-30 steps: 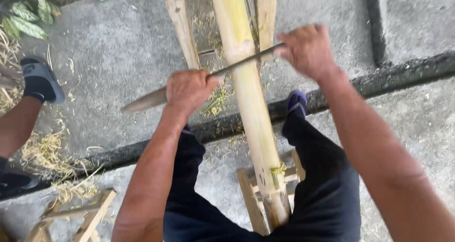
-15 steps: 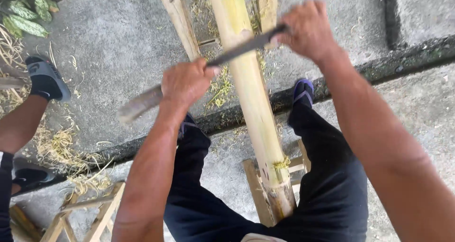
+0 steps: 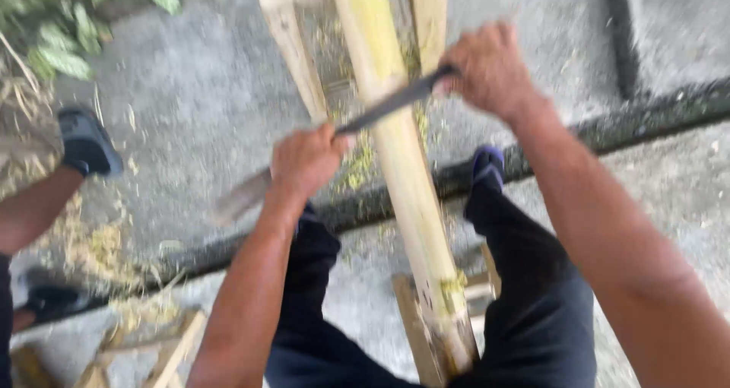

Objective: Scraping the outer layer of a long bamboo pole using a large machete tool while seated.

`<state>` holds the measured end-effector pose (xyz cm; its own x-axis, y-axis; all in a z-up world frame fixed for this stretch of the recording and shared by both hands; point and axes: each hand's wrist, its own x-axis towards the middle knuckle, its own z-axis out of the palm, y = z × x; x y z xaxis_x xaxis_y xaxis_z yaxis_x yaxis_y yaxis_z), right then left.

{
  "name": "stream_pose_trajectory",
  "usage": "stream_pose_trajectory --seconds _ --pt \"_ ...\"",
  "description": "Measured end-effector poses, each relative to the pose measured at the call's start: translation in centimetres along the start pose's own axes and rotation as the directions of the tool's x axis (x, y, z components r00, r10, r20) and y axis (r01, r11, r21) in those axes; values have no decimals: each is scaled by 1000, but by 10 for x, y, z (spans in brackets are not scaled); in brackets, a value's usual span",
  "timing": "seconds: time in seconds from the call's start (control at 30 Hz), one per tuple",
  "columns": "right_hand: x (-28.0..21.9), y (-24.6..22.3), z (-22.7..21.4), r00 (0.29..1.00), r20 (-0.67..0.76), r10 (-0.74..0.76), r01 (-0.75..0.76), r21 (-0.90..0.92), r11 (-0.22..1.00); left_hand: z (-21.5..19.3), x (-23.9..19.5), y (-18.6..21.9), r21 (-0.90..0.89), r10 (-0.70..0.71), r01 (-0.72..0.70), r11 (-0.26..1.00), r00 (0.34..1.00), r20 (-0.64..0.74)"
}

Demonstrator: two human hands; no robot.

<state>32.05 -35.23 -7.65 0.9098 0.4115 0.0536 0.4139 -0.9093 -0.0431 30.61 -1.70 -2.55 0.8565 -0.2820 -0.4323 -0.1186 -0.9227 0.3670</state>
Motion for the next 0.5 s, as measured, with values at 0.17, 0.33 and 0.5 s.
stream_pose_trajectory --seconds 0.17,0.33,0.5 --pt "12 10 -3 1000 -3 11 -11 100 995 -13 -9 14 7 -101 101 995 988 120" --pt "-10 2 -10 999 -29 15 -12 107 994 -7 -17 14 53 -152 144 988 957 246" --pt "-54 -17 2 996 42 77 -83 171 982 -13 -26 26 70 0 -6 998 996 84"
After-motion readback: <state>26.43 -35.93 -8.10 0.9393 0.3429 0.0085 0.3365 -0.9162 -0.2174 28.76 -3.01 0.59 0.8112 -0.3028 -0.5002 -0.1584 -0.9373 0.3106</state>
